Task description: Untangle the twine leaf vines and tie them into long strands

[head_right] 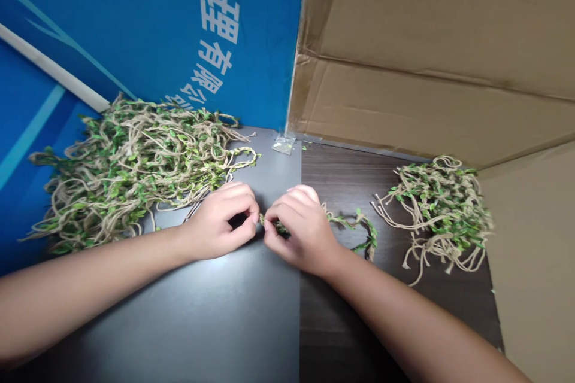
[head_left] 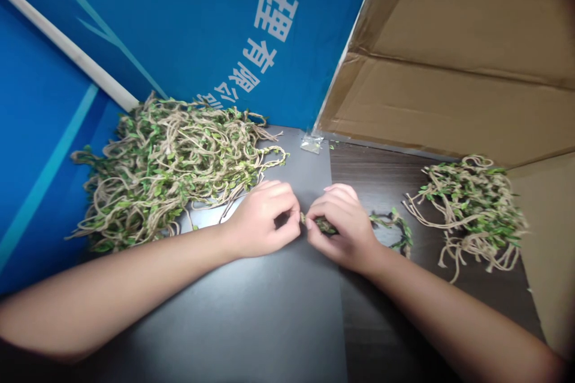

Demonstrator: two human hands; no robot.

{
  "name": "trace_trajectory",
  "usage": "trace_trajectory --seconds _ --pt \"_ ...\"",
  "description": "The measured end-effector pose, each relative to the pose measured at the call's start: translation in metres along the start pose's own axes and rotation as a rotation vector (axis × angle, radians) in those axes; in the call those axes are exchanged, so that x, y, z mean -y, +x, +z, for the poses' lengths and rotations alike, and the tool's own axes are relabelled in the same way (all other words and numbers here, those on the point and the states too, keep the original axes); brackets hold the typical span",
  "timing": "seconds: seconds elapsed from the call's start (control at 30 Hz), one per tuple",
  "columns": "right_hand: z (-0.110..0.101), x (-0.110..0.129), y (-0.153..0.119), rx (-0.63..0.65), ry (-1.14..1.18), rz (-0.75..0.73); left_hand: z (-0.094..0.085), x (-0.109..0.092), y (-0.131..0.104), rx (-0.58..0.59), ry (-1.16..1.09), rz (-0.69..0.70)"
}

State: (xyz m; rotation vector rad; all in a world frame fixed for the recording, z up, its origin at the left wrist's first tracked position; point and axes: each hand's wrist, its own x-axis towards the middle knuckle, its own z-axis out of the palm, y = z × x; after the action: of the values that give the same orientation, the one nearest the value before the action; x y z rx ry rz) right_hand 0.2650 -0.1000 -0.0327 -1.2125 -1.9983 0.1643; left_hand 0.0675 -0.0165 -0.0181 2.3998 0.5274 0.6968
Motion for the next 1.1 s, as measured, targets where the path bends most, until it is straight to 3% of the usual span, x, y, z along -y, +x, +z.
trace_trajectory --seconds 0.3,0.53,0.77,1.1 --pt "0.0015 -0.0028 -0.0048 -0.008 -0.159 -0.072 0.0003 0.0009 -0.0027 -0.021 0.226 0.063" --pt "0.0026 -0.0012 -0.0053 0.022 -0.243 -0.108 0.0022 0.0028 -0.0026 0.018 0.232 0.051" --pt "0.0055 0.0020 -0.0030 -0.067 -0.256 -0.077 0.0012 0.0003 -0.0013 0.032 0.186 -0.046" --pt "0.0033 0.0037 -0.0025 -0.114 -0.213 -0.049 0.0000 -0.0018 0.0006 -0.006 0.091 -0.075"
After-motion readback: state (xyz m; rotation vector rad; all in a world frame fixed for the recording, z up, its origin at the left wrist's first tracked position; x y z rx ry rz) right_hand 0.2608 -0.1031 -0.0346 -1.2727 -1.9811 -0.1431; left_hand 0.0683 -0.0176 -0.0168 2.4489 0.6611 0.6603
